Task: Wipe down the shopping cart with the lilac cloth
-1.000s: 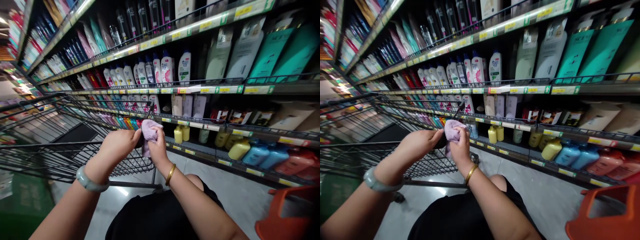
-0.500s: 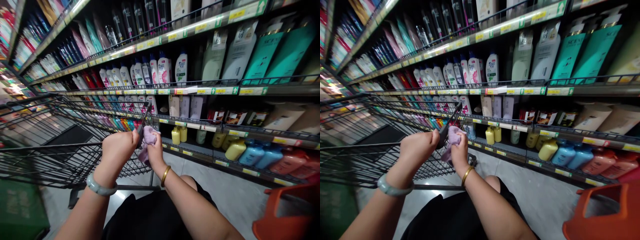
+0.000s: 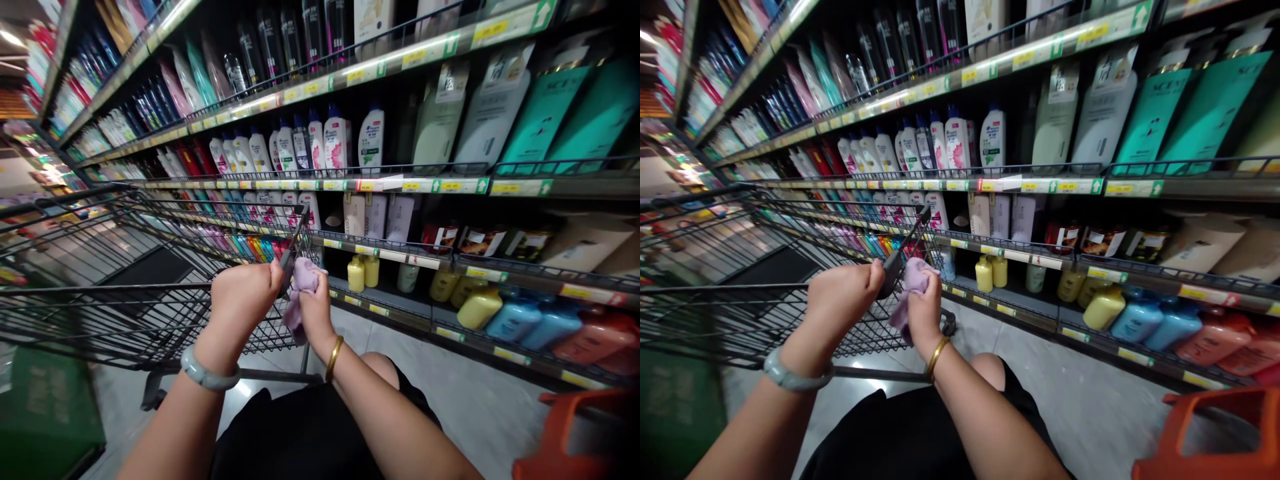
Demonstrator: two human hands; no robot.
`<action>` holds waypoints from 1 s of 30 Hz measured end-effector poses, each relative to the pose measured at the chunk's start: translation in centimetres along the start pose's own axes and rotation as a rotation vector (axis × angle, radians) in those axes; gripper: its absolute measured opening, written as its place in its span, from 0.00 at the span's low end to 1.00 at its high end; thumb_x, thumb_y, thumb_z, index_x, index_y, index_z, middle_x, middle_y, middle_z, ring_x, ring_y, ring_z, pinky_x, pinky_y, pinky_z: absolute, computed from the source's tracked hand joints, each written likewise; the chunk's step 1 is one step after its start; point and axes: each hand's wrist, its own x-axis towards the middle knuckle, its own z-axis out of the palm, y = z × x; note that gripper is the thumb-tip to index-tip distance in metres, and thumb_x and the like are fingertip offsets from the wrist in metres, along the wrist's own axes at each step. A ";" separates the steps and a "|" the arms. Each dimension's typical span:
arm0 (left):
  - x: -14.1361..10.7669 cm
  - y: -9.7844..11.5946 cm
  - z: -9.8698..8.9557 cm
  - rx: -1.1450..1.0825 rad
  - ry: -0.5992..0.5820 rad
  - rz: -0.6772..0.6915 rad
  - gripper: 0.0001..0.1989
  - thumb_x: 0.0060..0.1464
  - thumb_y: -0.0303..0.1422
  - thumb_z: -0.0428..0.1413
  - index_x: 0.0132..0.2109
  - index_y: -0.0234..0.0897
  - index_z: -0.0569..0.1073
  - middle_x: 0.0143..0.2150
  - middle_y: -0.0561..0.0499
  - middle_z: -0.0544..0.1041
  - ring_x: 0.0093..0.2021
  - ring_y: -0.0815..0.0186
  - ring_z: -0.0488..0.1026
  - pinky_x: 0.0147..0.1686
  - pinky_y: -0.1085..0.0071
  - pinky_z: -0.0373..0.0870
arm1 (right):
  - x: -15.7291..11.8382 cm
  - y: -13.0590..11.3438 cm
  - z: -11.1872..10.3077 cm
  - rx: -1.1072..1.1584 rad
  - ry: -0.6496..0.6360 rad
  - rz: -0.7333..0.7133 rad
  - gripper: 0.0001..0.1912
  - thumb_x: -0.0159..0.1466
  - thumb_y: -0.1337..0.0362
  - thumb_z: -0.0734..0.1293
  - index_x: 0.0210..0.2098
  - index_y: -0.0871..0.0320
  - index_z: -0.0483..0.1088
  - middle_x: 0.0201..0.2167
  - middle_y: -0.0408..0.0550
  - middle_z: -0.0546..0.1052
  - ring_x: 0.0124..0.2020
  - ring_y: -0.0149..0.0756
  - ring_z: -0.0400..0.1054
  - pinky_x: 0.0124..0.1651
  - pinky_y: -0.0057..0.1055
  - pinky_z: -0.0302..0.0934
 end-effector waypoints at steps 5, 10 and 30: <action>-0.1 -0.6 0.3 -0.011 0.029 0.020 0.38 0.69 0.43 0.31 0.32 0.34 0.83 0.31 0.36 0.82 0.35 0.48 0.80 0.27 0.64 0.51 | -0.7 -2.2 0.0 0.008 -0.062 -0.155 0.24 0.54 0.72 0.65 0.50 0.51 0.69 0.51 0.47 0.72 0.55 0.39 0.68 0.62 0.38 0.61; -0.2 -0.9 0.2 -0.025 0.013 -0.029 0.38 0.69 0.43 0.31 0.33 0.31 0.83 0.32 0.35 0.82 0.35 0.50 0.80 0.26 0.65 0.50 | 0.0 1.1 0.0 0.032 -0.017 0.186 0.26 0.51 0.72 0.63 0.50 0.54 0.66 0.49 0.48 0.74 0.52 0.39 0.69 0.60 0.38 0.63; -0.6 -4.1 -0.2 -0.259 0.075 0.315 0.29 0.72 0.49 0.36 0.38 0.38 0.76 0.35 0.47 0.81 0.39 0.59 0.77 0.43 0.62 0.60 | -0.7 -2.9 0.1 0.039 -0.121 -0.162 0.24 0.56 0.68 0.67 0.52 0.52 0.68 0.53 0.48 0.73 0.55 0.41 0.67 0.63 0.40 0.59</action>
